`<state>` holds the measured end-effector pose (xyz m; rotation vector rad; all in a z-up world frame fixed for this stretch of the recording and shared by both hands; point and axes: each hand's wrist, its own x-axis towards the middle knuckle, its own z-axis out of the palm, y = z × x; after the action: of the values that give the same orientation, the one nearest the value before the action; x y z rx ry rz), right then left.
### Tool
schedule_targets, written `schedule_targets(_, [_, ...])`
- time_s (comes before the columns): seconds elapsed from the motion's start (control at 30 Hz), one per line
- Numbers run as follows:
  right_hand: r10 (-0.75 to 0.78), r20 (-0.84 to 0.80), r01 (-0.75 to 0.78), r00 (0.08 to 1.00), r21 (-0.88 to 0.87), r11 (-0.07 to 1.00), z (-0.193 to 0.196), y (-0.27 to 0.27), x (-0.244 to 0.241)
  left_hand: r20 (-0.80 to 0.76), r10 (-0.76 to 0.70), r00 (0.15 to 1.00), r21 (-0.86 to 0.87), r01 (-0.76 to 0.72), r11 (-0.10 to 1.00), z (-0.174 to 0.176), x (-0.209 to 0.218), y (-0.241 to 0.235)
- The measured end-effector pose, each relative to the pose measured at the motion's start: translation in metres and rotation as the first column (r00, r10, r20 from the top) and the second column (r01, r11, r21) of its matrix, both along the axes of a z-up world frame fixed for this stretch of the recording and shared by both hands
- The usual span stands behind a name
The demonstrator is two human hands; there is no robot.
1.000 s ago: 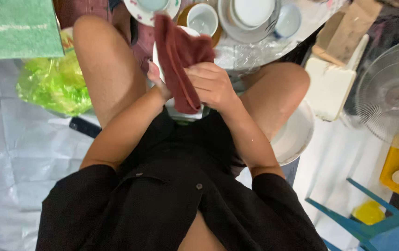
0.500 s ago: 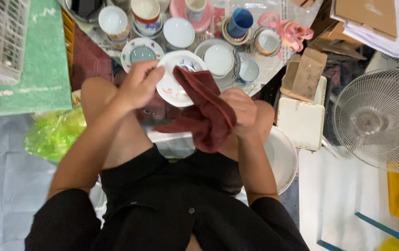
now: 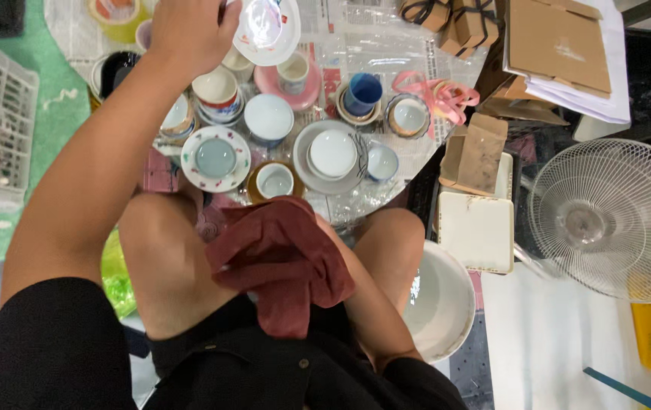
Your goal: The person sits on the floor and dries various ceramic dishes, including bowls, cups, and plates, using a maroon cloth. They pick up each item, wipe it thoroughly, and place it back on a table covered with newspaper.
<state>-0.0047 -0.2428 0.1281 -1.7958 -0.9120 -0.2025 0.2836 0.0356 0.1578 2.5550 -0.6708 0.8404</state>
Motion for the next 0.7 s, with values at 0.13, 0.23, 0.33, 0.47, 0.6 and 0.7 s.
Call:
schedule_targets(0.13, [-0.007,-0.015,0.007,1.0,-0.033,0.999,-0.004,-0.008,0.029,-0.074,0.116,0.991,0.094,-0.108,0.99,-0.023,0.072,-0.01])
schedule_targets(0.23, [-0.01,-0.026,0.009,1.0,-0.049,0.999,-0.009,-0.018,0.054,-0.032,0.152,0.988,0.159,-0.145,0.977,-0.049,0.123,-0.006])
schedule_targets(0.33, [0.009,-0.076,-0.014,0.997,-0.059,0.998,-0.015,-0.024,0.059,-0.055,0.191,0.98,0.251,-0.171,0.953,-0.09,0.179,-0.003])
schedule_targets(0.47, [0.03,-0.059,-0.033,0.998,-0.055,0.998,-0.025,-0.017,0.09,-0.159,0.342,0.926,0.447,-0.241,0.861,-0.135,0.266,-0.014])
schedule_targets(0.6, [0.05,-0.089,-0.054,0.995,-0.041,0.998,-0.036,-0.008,0.091,-0.161,0.379,0.911,0.528,-0.245,0.813,-0.204,0.302,-0.011])
schedule_targets(0.7, [0.068,-0.039,-0.07,0.997,-0.047,0.996,-0.048,-0.009,0.119,-0.258,0.429,0.866,0.553,-0.231,0.8,-0.229,0.33,-0.002])
